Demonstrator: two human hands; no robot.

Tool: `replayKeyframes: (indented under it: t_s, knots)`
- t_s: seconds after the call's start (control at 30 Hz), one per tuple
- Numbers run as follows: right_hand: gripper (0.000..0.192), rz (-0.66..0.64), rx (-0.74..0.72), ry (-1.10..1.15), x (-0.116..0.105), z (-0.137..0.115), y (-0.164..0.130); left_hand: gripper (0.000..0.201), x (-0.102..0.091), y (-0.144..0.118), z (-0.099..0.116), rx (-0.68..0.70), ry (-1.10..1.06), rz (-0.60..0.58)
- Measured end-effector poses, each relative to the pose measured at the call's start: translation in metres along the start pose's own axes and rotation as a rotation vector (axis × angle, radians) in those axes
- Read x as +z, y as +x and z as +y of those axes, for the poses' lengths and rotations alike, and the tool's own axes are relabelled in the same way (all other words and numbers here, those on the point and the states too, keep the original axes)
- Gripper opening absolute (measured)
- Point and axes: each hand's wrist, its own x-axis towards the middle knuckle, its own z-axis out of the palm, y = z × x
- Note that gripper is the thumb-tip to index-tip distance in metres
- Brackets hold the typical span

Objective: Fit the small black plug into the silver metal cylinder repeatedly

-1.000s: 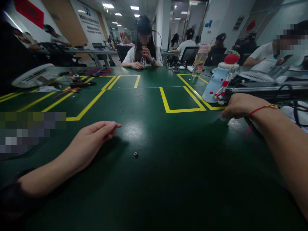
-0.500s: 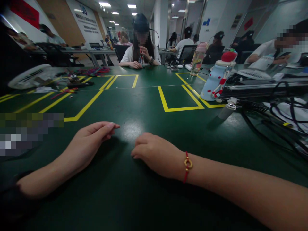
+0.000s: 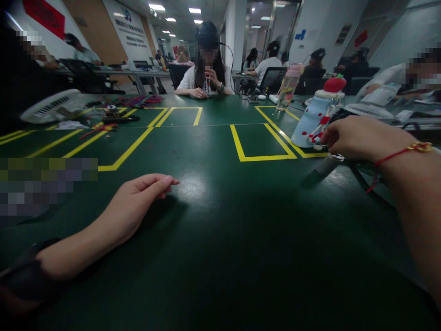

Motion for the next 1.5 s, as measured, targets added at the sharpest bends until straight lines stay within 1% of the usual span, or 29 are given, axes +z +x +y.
replayKeyframes:
  t_s: [0.07,0.13,0.3,0.43,0.6,0.7,0.87,1.03,1.17,1.3,1.4,1.5]
  knots:
    - [0.03,-0.068,-0.012,0.014,0.007,0.004,0.004,0.028,0.0,0.0,-0.001,-0.004,0.008,-0.001]
    - [0.032,-0.096,-0.024,0.025,0.012,0.007,0.007,0.028,0.0,0.001,-0.001,-0.004,0.006,0.004]
    - [0.033,-0.019,0.02,0.015,0.016,0.019,0.013,0.027,0.0,0.001,-0.003,-0.009,-0.022,-0.007]
    - [0.033,-0.056,0.012,0.023,0.02,0.029,0.019,0.027,-0.001,0.001,-0.002,-0.013,-0.018,-0.008]
    - [0.031,-0.019,0.041,0.048,0.022,0.038,0.021,0.028,-0.001,0.001,-0.002,-0.012,-0.007,-0.011]
    - [0.028,-0.025,0.053,0.06,0.018,0.038,0.017,0.027,-0.001,0.001,-0.003,-0.019,-0.008,-0.004]
    - [0.027,-0.001,0.134,0.083,0.014,0.036,0.012,0.027,-0.001,0.002,-0.003,-0.015,-0.014,-0.006]
    - [0.031,-0.015,0.091,0.079,0.022,0.043,0.018,0.028,-0.001,0.001,-0.002,-0.018,0.005,0.001]
    - [0.03,-0.022,0.113,0.122,0.018,0.04,0.013,0.028,0.0,0.001,-0.002,-0.017,-0.003,0.012]
    - [0.029,-0.002,0.127,0.147,0.013,0.035,0.007,0.028,0.001,0.0,-0.001,-0.015,0.0,0.017]
    - [0.031,0.008,0.094,0.135,0.017,0.036,0.01,0.028,0.001,0.0,0.0,-0.015,0.001,0.023]
    - [0.033,-0.008,0.085,0.119,0.021,0.036,0.013,0.028,0.001,0.0,0.0,-0.01,0.005,0.019]
